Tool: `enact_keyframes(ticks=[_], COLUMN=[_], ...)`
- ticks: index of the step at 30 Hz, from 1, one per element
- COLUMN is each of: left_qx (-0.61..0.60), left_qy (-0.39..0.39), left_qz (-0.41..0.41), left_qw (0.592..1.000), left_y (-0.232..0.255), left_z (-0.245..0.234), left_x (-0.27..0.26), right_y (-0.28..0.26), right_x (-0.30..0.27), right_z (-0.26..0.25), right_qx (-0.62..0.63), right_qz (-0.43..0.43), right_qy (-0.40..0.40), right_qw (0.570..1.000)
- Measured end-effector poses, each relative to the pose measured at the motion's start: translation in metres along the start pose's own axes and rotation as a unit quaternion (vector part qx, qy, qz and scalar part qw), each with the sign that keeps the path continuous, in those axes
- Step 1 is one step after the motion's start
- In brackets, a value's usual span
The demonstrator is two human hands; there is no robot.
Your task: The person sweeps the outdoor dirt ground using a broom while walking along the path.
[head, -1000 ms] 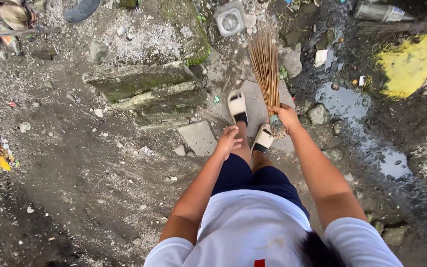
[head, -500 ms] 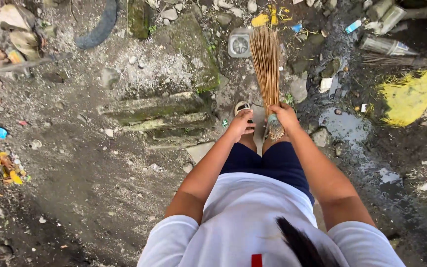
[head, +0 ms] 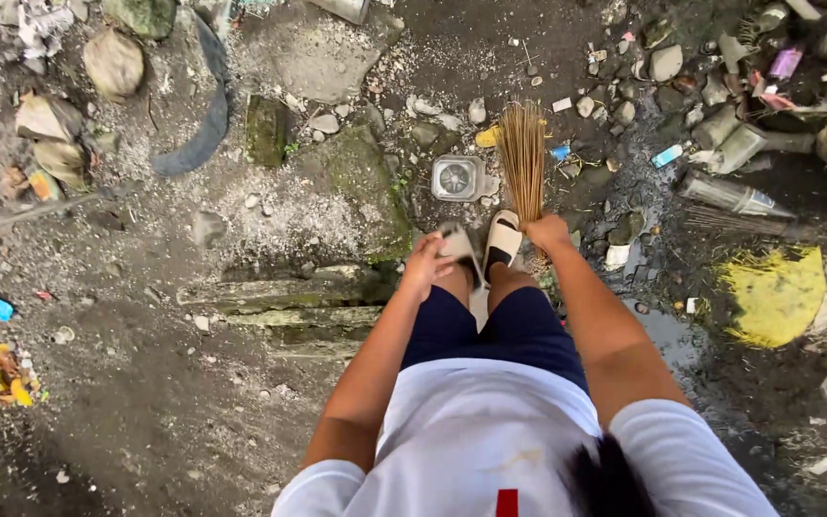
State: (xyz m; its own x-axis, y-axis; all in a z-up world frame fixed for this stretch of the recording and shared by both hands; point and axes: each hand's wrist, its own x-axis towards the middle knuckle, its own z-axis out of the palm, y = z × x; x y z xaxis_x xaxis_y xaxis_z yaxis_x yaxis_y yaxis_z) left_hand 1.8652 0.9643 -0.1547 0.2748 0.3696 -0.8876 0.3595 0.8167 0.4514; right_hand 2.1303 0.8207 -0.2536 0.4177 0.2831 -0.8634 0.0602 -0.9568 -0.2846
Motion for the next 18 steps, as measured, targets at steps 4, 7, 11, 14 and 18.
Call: enact_keyframes(ticks=[4,7,11,14,18], left_qx=[0.013,0.026,0.059,0.064,0.101], left_qy=[0.029,0.039,0.027,0.003,-0.034], left_qz=[-0.017,-0.029,-0.037,-0.039,-0.029], left_qw=[0.999,0.998,0.997,0.997,0.994], left_y=[0.016,0.025,0.055,0.07,0.097], left_z=[-0.003,-0.003,0.018,0.047,0.087], left_x=[0.012,0.025,0.053,0.066,0.074], right_y=[-0.002,-0.012,-0.037,-0.061,-0.084], right_x=[0.052,0.061,0.043,0.006,-0.019], right_z=[-0.008,-0.027,-0.067,-0.103,-0.134], right_qx=[-0.051,-0.068,-0.098,-0.062,-0.009], right_qz=[-0.044,0.014,0.011,0.0,-0.01], right_qy=[0.015,-0.035,-0.068,-0.025,0.074], right_qw=[0.998,0.997,0.993,0.998,0.997])
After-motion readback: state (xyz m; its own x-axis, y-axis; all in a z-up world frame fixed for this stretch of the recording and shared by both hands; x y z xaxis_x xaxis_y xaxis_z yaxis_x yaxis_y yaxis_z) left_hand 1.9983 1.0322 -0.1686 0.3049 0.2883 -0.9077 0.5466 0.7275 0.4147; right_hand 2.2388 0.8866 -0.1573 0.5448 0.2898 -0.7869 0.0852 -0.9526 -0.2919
